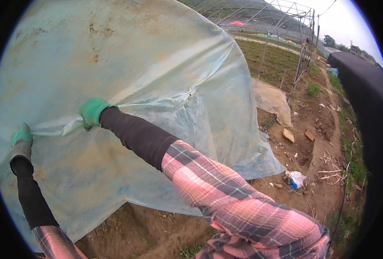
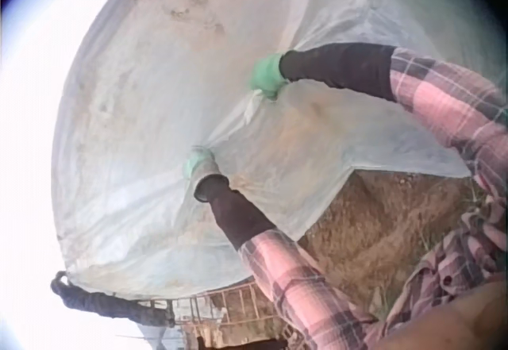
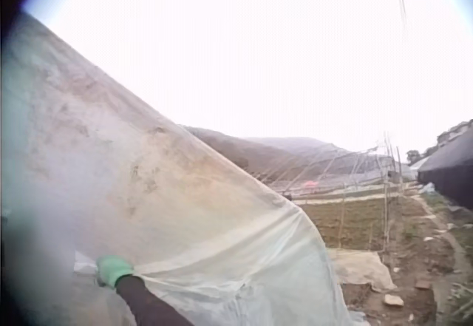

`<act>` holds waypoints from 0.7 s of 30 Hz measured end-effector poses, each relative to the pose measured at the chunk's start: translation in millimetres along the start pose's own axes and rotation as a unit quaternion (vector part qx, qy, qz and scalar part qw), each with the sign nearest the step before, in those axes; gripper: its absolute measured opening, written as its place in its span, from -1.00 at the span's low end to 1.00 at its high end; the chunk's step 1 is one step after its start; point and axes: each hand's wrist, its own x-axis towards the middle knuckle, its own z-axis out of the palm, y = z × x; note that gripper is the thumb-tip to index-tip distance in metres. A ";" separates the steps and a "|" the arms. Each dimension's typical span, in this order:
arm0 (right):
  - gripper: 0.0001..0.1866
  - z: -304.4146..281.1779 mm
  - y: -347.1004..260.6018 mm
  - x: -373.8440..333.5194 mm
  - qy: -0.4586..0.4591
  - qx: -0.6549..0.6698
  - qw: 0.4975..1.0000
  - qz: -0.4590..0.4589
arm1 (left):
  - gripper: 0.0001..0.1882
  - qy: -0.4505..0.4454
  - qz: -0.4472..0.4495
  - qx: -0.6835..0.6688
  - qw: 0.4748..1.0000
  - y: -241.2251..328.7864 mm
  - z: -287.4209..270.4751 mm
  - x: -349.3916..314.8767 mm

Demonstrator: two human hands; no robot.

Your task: The person pulls and smooths a large translucent plastic sheet over a greenhouse frame while coordinating with others. They repeatedly lift, stretch, and adjust the sheet to cover the curved structure, working alongside coworkers who assist from ladders and the ground.

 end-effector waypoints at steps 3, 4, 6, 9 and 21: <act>-0.56 -1.9 1.1 0.5 0.016 0.031 0.999 -0.027 | -0.74 -0.007 0.009 0.038 0.999 3.1 -22.8 -13.6; -0.55 -5.1 17.7 -0.6 -0.009 0.011 1.000 0.002 | -0.74 -0.012 0.037 0.034 0.999 27.4 -31.1 -13.9; -0.56 -2.9 13.3 -1.6 -0.007 0.020 1.000 -0.021 | -0.72 -0.022 0.015 0.014 1.000 30.4 -38.1 -28.2; -0.53 0.7 4.5 5.1 -0.016 0.020 0.999 -0.029 | -0.72 -0.021 0.028 0.012 0.999 19.4 -33.6 -37.2; -0.54 -0.5 13.1 3.2 0.026 0.041 0.997 -0.057 | -0.74 0.016 0.026 -0.023 0.999 19.3 -39.6 -50.1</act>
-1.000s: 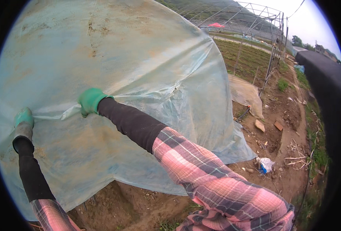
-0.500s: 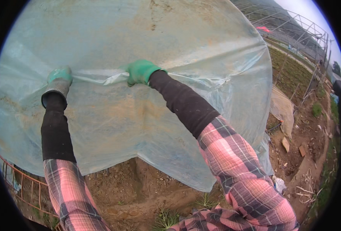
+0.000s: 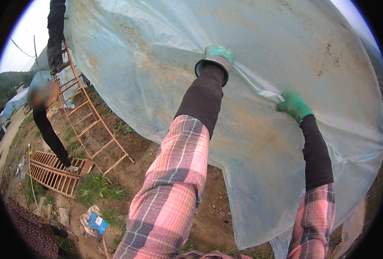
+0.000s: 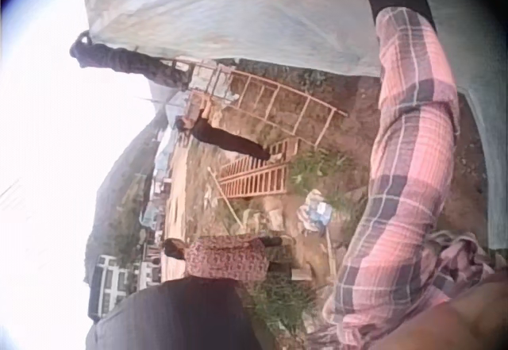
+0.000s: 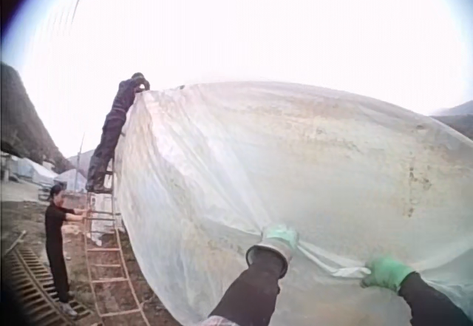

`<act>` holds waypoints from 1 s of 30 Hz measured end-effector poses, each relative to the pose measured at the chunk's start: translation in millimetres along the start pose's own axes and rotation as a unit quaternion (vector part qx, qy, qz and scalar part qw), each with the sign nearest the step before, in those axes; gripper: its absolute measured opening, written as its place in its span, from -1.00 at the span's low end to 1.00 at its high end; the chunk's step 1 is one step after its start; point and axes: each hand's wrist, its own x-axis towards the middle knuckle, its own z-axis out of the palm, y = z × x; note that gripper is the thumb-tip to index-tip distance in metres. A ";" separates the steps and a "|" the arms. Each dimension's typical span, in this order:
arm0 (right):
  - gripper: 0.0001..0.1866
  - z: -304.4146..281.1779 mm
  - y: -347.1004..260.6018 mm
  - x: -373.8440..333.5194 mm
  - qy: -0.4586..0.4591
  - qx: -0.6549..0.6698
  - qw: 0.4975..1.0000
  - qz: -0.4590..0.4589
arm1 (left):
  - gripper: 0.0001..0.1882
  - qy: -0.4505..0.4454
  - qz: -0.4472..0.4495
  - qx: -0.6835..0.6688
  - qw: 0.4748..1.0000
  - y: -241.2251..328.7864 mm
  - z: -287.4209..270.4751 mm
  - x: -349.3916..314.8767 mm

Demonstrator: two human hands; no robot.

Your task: The person pulls and smooths a large translucent plastic sheet over a greenhouse frame while coordinating with others. They repeatedly lift, stretch, and adjust the sheet to cover the curved structure, working alongside coworkers who assist from ladders and the ground.

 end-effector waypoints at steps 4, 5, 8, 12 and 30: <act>-0.54 7.1 -2.5 3.8 0.008 0.028 1.000 0.003 | -0.76 0.021 -0.021 0.007 1.000 -3.1 11.3 1.7; -0.56 7.1 -3.7 1.4 0.020 0.035 0.999 0.008 | -0.77 0.009 -0.020 0.004 1.000 -3.5 12.9 2.9; -0.56 0.0 -5.8 -1.3 0.040 0.015 0.999 -0.017 | -0.77 -0.011 -0.014 -0.014 1.000 -4.2 0.1 1.9; -0.56 2.0 -2.0 -1.0 0.037 0.039 0.999 -0.004 | -0.77 -0.006 -0.015 -0.020 1.000 -1.7 -3.4 -0.3; -0.51 7.0 7.9 2.5 0.021 0.072 0.997 0.029 | -0.75 0.001 -0.026 -0.030 0.999 0.0 7.9 4.9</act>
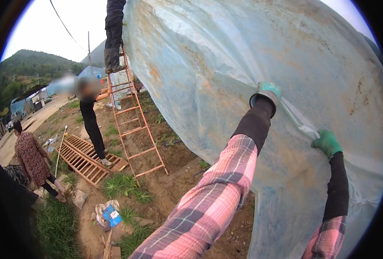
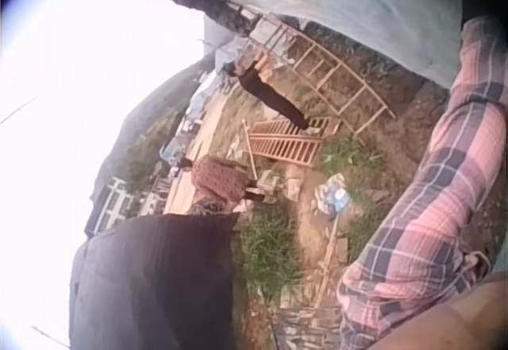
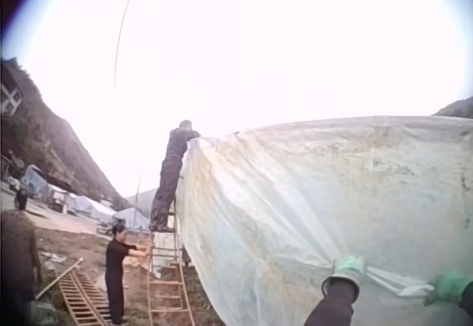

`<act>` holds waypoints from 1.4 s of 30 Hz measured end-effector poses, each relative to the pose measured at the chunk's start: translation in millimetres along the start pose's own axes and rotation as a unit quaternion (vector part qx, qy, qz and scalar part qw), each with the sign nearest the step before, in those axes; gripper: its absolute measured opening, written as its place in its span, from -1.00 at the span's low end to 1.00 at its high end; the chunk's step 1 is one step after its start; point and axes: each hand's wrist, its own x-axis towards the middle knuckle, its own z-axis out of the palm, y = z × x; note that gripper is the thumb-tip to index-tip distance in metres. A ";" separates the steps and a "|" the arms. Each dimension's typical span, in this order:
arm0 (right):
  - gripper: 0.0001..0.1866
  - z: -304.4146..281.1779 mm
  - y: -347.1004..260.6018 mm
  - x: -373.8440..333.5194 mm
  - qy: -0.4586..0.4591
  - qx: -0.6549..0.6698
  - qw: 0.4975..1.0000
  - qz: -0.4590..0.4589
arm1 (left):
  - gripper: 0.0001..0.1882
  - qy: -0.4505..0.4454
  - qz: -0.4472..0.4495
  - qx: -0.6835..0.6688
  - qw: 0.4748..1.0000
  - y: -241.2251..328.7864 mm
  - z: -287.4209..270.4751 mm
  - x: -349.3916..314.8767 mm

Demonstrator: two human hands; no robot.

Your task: The person pulls and smooths a large translucent plastic sheet over a greenhouse frame while coordinating with others. They repeatedly lift, stretch, and adjust the sheet to cover the curved structure, working alongside coworkers who assist from ladders and the ground.

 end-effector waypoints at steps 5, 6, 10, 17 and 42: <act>-0.55 -6.5 -19.6 -14.8 0.001 0.045 0.999 -0.009 | -0.75 -0.009 -0.002 -0.003 1.000 -8.0 1.7 0.3; -0.55 -8.3 -21.3 -18.2 0.008 0.059 0.998 -0.011 | -0.75 -0.014 -0.003 -0.007 1.000 -8.2 0.1 -0.1; -0.60 -7.9 -15.7 -25.6 0.029 0.028 0.998 -0.041 | -0.76 0.012 0.023 -0.016 1.000 -9.9 -4.0 -7.9; -0.65 12.5 -13.4 -44.8 0.136 -0.081 0.983 -0.092 | -0.78 0.049 -0.011 -0.061 0.997 -15.3 -8.7 -23.5; -0.62 81.1 -110.3 67.3 0.319 -0.148 0.922 -0.162 | -0.75 -0.021 0.011 -0.012 1.000 1.3 -11.8 0.0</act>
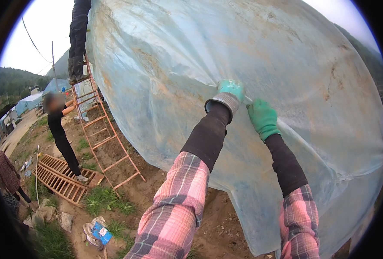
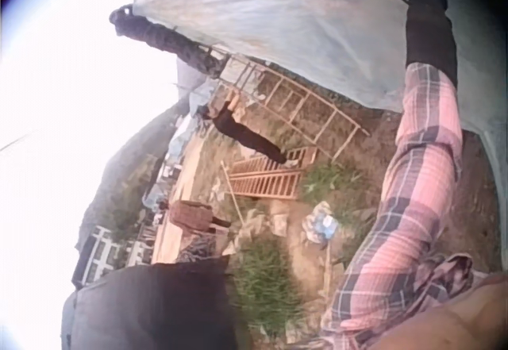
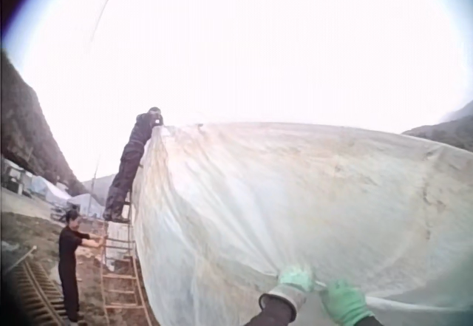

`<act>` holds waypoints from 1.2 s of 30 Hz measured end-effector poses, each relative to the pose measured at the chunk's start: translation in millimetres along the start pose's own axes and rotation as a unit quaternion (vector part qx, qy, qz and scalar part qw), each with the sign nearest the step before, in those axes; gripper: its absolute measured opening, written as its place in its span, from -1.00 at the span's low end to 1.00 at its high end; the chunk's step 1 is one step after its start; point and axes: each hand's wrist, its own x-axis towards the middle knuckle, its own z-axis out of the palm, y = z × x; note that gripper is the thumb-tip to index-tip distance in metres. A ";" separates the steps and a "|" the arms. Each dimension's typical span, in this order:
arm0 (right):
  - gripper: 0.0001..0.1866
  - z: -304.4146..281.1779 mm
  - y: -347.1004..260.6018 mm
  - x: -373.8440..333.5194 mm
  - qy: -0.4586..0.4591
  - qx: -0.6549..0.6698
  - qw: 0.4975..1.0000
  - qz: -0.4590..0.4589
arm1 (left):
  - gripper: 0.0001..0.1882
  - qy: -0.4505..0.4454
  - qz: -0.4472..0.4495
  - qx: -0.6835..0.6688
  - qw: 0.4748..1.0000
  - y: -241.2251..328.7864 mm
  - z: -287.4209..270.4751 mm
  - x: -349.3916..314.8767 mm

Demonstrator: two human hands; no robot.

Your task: The person pulls and smooths a large translucent plastic sheet over a greenhouse frame while coordinating with others. They repeatedly lift, stretch, and adjust the sheet to cover the curved structure, working alongside coworkers who assist from ladders and the ground.

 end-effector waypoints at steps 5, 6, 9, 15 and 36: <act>-0.53 -24.5 -0.4 14.5 -0.120 0.086 0.989 0.013 | -0.81 0.072 0.050 -0.044 0.995 -13.5 13.6 -4.0; -0.53 -24.0 -5.5 17.9 -0.128 0.085 0.988 0.015 | -0.82 0.110 0.083 -0.062 0.988 -26.2 24.2 -4.2; -0.51 -23.7 -14.1 11.4 -0.141 0.061 0.988 0.020 | -0.77 0.217 0.176 -0.080 0.957 -49.4 28.7 -30.4; -0.50 -27.2 -15.4 5.3 -0.105 0.049 0.993 0.009 | -0.39 0.319 0.200 0.012 0.927 -123.4 19.7 -63.9; -0.51 -51.5 -31.3 1.7 -0.102 0.075 0.992 0.010 | -0.86 0.297 0.039 -0.032 0.953 -180.7 16.3 -10.7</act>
